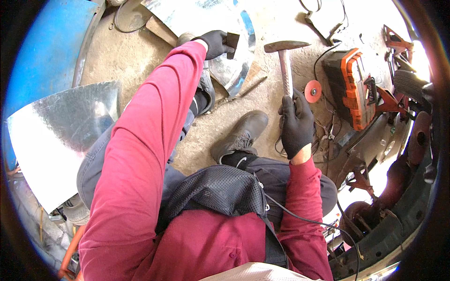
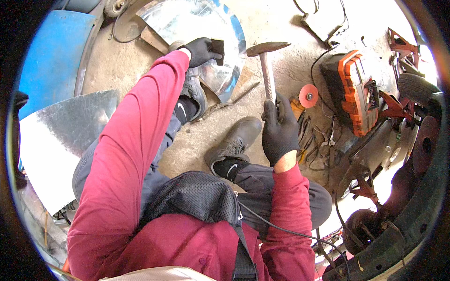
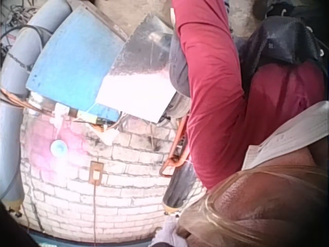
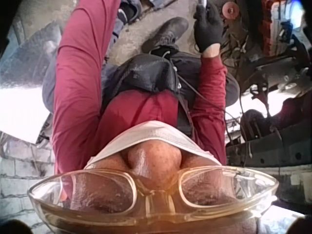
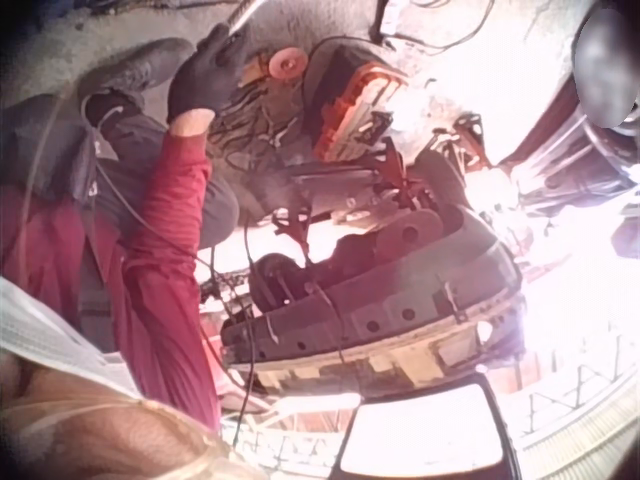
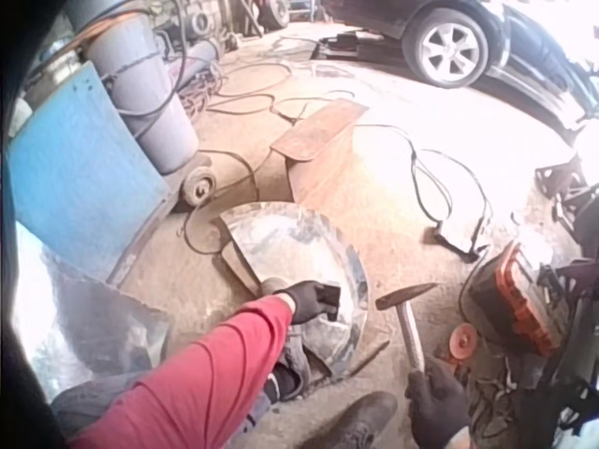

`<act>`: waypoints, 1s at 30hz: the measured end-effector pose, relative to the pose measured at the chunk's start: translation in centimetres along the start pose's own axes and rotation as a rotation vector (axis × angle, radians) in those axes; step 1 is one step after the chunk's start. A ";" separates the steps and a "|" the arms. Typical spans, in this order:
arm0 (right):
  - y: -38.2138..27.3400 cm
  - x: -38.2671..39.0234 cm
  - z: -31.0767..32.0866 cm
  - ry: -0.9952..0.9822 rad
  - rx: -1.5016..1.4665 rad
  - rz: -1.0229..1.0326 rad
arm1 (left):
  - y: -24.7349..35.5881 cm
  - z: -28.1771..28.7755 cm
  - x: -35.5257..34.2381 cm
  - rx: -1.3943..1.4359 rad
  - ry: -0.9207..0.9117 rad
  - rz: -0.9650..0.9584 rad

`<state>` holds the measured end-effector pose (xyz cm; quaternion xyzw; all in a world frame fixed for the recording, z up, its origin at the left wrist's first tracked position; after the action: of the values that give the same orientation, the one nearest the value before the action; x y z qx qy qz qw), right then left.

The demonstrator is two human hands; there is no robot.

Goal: The person sits on the floor and uses a hammer to repeatedly strike a curved metal sheet placed on a wooden block, shaping it by hand.

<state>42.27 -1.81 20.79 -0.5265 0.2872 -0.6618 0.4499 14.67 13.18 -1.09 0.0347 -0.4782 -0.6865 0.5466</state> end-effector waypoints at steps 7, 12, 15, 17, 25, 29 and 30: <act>-3.0 -0.7 -0.6 -0.041 0.066 0.132 | 2.9 -0.2 1.1 -0.079 0.016 0.030; -11.0 -0.6 0.6 0.060 -0.131 0.444 | 3.5 0.0 2.2 -0.195 0.075 0.076; -12.0 0.0 -0.2 0.168 -0.097 0.662 | 4.1 0.0 2.3 -0.271 0.111 0.028; -7.4 -0.8 -1.0 0.134 0.068 0.682 | 4.7 -0.2 2.4 -0.277 0.153 0.008; -2.1 -2.4 -2.5 0.015 0.288 0.562 | -0.2 0.0 2.3 -0.015 0.132 -0.055; -5.9 2.2 0.6 -0.026 -0.271 0.021 | 4.4 2.4 4.2 -0.102 0.065 0.158; -6.6 3.4 1.1 -0.025 -0.224 0.087 | 2.7 3.0 5.0 0.536 0.216 0.073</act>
<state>41.26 -1.90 28.18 -0.5689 0.3761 -0.5988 0.4199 12.88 11.28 4.80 0.2335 -0.5825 -0.5078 0.5901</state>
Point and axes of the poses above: each hand's wrist, its own x-axis away from the middle knuckle, its own z-axis out of the back of the hand, y = z × x, the point moved 3 cm from there along -x, towards the middle knuckle, and after that the axes turned 13 degrees about -x, right-handed, at the moved point
